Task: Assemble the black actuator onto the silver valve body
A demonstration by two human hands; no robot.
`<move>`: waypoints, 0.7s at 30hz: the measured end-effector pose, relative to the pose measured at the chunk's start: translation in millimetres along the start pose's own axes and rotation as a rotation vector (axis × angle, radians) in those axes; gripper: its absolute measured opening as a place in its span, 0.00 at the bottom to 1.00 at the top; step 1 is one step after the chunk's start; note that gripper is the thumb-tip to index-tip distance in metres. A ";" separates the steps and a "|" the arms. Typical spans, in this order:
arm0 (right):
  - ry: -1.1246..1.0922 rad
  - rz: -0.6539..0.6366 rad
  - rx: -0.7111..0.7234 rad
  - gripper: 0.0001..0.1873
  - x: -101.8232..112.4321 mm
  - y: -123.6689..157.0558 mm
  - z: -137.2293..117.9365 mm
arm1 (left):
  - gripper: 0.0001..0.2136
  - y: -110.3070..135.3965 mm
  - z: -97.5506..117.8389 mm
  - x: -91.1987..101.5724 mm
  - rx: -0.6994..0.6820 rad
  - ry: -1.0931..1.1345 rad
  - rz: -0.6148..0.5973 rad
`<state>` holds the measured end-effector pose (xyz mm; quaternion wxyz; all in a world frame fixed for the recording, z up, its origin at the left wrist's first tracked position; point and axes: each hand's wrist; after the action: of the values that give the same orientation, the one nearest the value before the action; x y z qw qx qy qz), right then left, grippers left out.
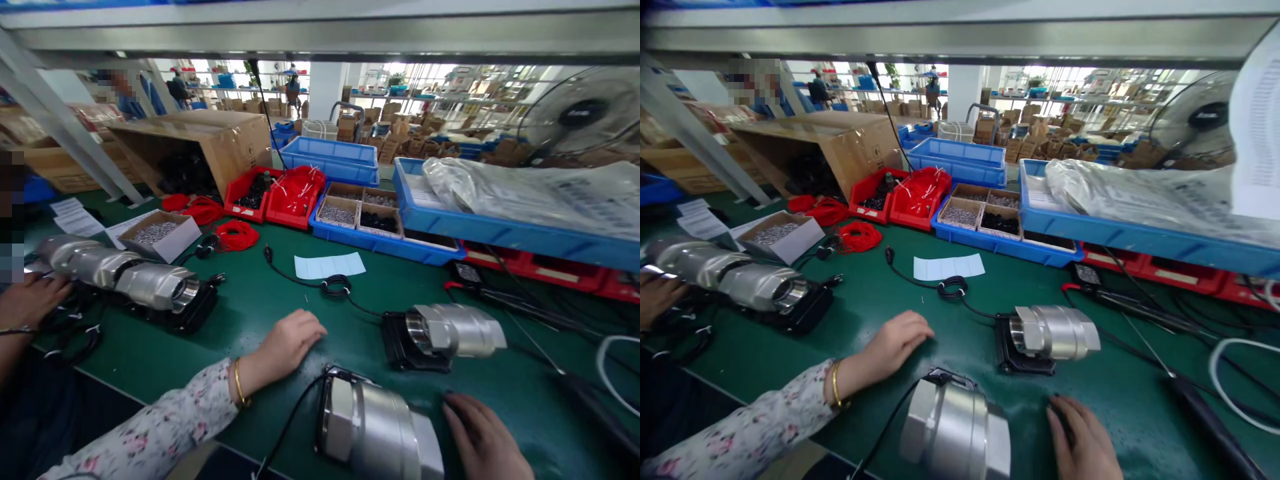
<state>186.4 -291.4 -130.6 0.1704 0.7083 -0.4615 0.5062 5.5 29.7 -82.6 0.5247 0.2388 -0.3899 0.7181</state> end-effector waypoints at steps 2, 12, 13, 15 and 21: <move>0.085 0.081 0.062 0.39 13.3 -7.3 -9.5 | 0.12 -15.3 -22.2 8.6 0.093 -0.128 0.035; -0.332 0.579 -0.303 0.12 69.0 50.3 -39.1 | 0.11 -48.3 -70.1 16.1 0.039 -0.219 -0.141; -0.361 0.655 -0.270 0.08 71.3 55.8 -47.1 | 0.10 -49.1 -65.1 18.5 0.060 -0.213 -0.110; -0.415 0.721 -0.098 0.05 74.1 62.1 -64.9 | 0.09 -51.1 -53.5 23.8 0.151 -0.193 -0.018; -0.437 0.444 0.138 0.07 72.0 66.8 -78.6 | 0.15 -50.2 -49.6 25.2 0.456 -0.020 0.057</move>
<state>91.6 -304.8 -49.0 -0.0956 0.6922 -0.5950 0.3971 47.6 91.5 -77.0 0.4328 0.3473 -0.2295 0.7996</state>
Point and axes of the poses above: each hand's wrist, its own y-axis away from the middle knuckle, its own x-axis out of the back of the hand, z = x × y, and after that the axes turned 10 degrees about y, right-handed
